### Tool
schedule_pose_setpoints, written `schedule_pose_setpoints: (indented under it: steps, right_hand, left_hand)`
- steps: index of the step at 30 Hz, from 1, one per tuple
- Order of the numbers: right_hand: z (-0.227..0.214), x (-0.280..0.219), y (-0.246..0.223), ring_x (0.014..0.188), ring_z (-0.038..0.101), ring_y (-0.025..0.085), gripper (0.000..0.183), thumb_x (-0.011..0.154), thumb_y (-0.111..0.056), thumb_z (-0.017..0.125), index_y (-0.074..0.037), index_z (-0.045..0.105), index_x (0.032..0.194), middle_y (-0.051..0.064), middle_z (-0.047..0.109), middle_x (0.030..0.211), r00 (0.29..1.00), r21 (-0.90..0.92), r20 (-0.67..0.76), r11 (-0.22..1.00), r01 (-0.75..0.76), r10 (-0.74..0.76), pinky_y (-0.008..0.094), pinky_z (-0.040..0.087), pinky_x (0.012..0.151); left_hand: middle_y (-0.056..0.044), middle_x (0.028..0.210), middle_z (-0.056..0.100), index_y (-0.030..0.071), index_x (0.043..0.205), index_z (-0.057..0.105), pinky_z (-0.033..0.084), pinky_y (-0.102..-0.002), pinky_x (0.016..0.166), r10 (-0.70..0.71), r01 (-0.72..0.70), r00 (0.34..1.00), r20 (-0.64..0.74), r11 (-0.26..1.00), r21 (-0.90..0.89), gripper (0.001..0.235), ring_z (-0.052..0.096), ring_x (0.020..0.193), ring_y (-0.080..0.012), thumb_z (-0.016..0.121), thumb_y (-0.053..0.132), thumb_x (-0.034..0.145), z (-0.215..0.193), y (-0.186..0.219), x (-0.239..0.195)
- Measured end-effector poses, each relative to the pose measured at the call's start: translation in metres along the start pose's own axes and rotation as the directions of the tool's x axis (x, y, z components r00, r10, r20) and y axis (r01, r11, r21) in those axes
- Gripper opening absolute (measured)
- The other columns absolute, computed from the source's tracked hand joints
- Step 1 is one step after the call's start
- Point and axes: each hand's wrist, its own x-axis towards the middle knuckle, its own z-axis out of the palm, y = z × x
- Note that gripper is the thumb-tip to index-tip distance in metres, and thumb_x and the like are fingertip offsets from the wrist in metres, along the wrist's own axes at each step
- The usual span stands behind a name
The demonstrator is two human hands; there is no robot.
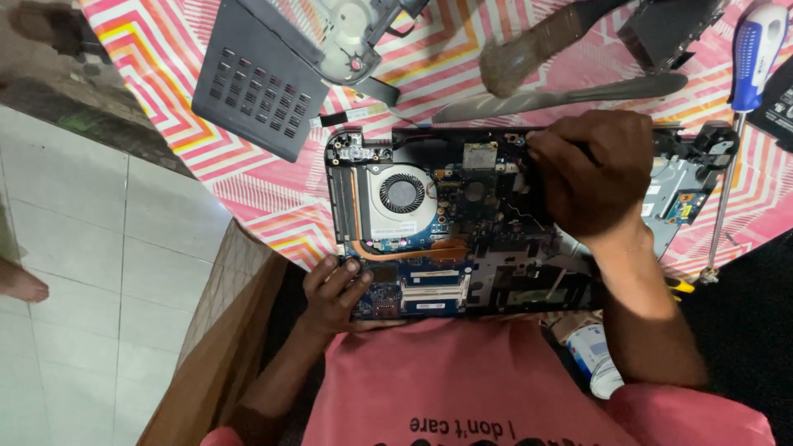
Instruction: The person uses a screwdriver to work on the internal components of a disassembled laptop motherboard. They manipulate wires and small parts on the circuit board while the laptop chassis and other components lie on a patterned table.
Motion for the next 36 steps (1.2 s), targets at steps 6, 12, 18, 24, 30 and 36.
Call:
schedule_pose_setpoints:
  steps: [6, 12, 18, 24, 30, 36]
  right_hand:
    - [0.0, -0.01, -0.009, 0.098, 0.057, 0.037, 0.008, 0.1, 0.006, 0.075, 0.001, 0.076, 0.106, 0.02, 0.059, 0.103, 0.988, -0.011, -0.071, 0.991, -0.135, 0.134, 0.046, 0.048, 0.083]
    - [-0.002, -0.003, -0.007, 0.09, 0.064, 0.036, 0.002, 0.103, -0.002, 0.076, -0.001, 0.075, 0.102, 0.017, 0.068, 0.095, 0.991, -0.019, -0.037, 0.991, -0.133, 0.132, 0.047, 0.043, 0.08]
    - [-0.01, 0.005, -0.011, 0.092, 0.063, 0.037, 0.005, 0.101, 0.003, 0.075, 0.005, 0.072, 0.098, 0.02, 0.067, 0.094, 0.981, 0.134, -0.028, 0.973, -0.187, 0.192, 0.046, 0.04, 0.083]
    - [-0.013, 0.003, -0.012, 0.093, 0.059, 0.031, 0.01, 0.097, -0.002, 0.082, 0.003, 0.073, 0.098, 0.017, 0.064, 0.095, 0.957, 0.202, -0.032, 0.94, -0.276, 0.288, 0.041, 0.043, 0.079]
    - [-0.01, -0.004, -0.006, 0.093, 0.058, 0.03, 0.014, 0.098, -0.01, 0.075, 0.0, 0.077, 0.107, 0.015, 0.062, 0.098, 0.971, 0.208, -0.036, 0.952, -0.226, 0.238, 0.042, 0.041, 0.076]
    - [-0.004, -0.01, 0.0, 0.092, 0.059, 0.028, 0.015, 0.099, -0.016, 0.074, -0.002, 0.075, 0.105, 0.013, 0.063, 0.097, 0.975, 0.188, -0.065, 0.962, -0.197, 0.212, 0.04, 0.043, 0.073]
  left_hand:
    - [-0.008, 0.137, 0.051, 0.016, 0.132, 0.059, 0.037, -0.041, 0.115, -0.019, 0.019, 1.0, 0.015, 1.0, -0.018, 0.074, 0.043, 0.135, -0.0275, 0.055, 0.078, 0.092, 0.0, -0.001, -0.006]
    - [-0.008, 0.137, 0.051, 0.016, 0.131, 0.059, 0.039, -0.042, 0.113, -0.041, 0.041, 0.999, 0.027, 0.999, -0.002, 0.075, 0.044, 0.132, -0.0291, 0.056, 0.079, 0.09, -0.002, 0.001, -0.008]
    - [-0.012, 0.13, 0.055, 0.007, 0.127, 0.061, 0.041, -0.042, 0.111, 0.032, -0.032, 0.999, -0.038, 0.999, 0.007, 0.088, 0.052, 0.127, -0.0202, 0.074, 0.08, 0.081, -0.003, 0.001, 0.016]
    - [-0.01, 0.13, 0.052, 0.01, 0.127, 0.058, 0.044, -0.044, 0.111, -0.033, 0.034, 0.998, -0.048, 0.999, 0.027, 0.092, 0.045, 0.127, -0.0322, 0.071, 0.084, 0.074, -0.012, 0.012, 0.037]
    - [-0.018, 0.128, 0.06, 0.004, 0.123, 0.066, 0.046, -0.049, 0.111, 0.0, 0.0, 0.994, -0.108, 1.0, -0.006, 0.088, 0.049, 0.129, -0.0356, 0.069, 0.079, 0.076, -0.015, 0.016, 0.047]
    - [-0.013, 0.146, 0.047, 0.011, 0.147, 0.045, 0.04, -0.051, 0.118, 0.014, -0.014, 1.0, -0.021, 1.0, -0.02, 0.108, 0.042, 0.139, -0.0334, 0.077, 0.081, 0.071, -0.019, 0.013, 0.047]
